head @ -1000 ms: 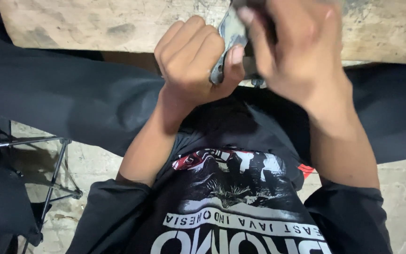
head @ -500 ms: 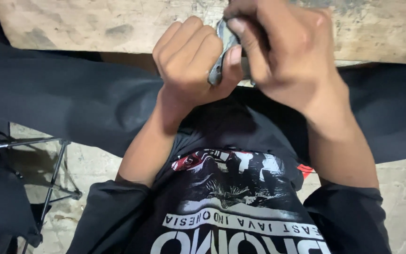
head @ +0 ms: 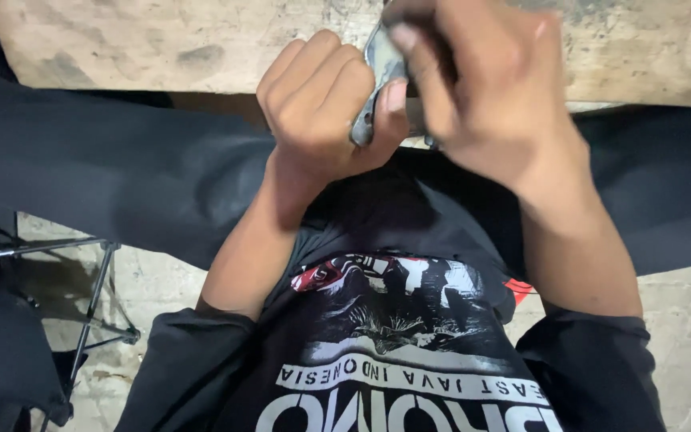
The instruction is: The person sits cross-legged on the floor and files a small metal part using a metal file. They hold the part in one hand and rub the file along its edges repeatedly. The person occasionally repositions the part to access different edges.
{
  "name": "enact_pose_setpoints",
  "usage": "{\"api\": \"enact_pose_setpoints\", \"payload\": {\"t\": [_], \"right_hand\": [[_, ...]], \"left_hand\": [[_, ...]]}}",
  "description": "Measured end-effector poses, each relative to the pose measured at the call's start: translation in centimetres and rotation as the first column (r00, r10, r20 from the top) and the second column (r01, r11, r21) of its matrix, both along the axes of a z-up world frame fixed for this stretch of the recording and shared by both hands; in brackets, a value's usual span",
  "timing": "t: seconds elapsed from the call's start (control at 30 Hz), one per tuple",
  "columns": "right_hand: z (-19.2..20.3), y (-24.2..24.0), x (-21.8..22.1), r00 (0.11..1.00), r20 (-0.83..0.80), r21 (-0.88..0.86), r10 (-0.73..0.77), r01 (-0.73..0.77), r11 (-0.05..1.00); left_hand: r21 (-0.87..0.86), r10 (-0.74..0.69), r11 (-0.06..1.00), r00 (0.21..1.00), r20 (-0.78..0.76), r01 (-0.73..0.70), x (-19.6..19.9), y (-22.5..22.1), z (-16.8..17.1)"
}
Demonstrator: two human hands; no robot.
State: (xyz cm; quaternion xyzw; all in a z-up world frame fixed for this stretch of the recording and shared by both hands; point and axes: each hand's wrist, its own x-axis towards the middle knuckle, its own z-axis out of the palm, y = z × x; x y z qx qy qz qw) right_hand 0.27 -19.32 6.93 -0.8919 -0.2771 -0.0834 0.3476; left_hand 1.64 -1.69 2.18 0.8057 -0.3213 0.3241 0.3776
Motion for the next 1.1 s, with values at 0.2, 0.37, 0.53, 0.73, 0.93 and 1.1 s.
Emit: {"api": "enact_pose_setpoints", "payload": {"t": [0.2,0.37,0.53,0.73,0.93,1.1], "right_hand": [[-0.4,-0.1,0.0,1.0,-0.026,0.007,0.006,-0.006,1.0],[0.8,0.1,0.2,0.997,-0.072,0.035,0.034,-0.031,0.999],[-0.2,-0.3,0.4,0.999,0.041,0.017,-0.013,0.013,1.0],[0.9,0.2,0.2,0.994,-0.093,0.074,0.056,-0.049,0.996],[1.0,0.1,0.3,0.998,-0.067,0.03,0.02,-0.018,0.999],[0.9,0.2,0.5,0.994,-0.097,0.072,0.048,-0.041,0.997]], "left_hand": [[0.003,-0.007,1.0,1.0,-0.025,0.007,-0.3,0.2,0.2],[0.003,-0.02,1.0,0.999,-0.026,0.02,-0.2,0.1,-0.4],[0.05,0.006,0.999,0.997,-0.083,-0.001,-0.6,0.2,-0.4],[0.026,-0.009,1.0,0.999,-0.047,0.01,-0.3,0.2,-0.7],[0.012,-0.01,1.0,0.998,-0.06,0.01,-0.3,0.2,-0.2],[-0.001,-0.007,1.0,1.0,-0.031,0.007,-0.3,0.2,0.0]]}}
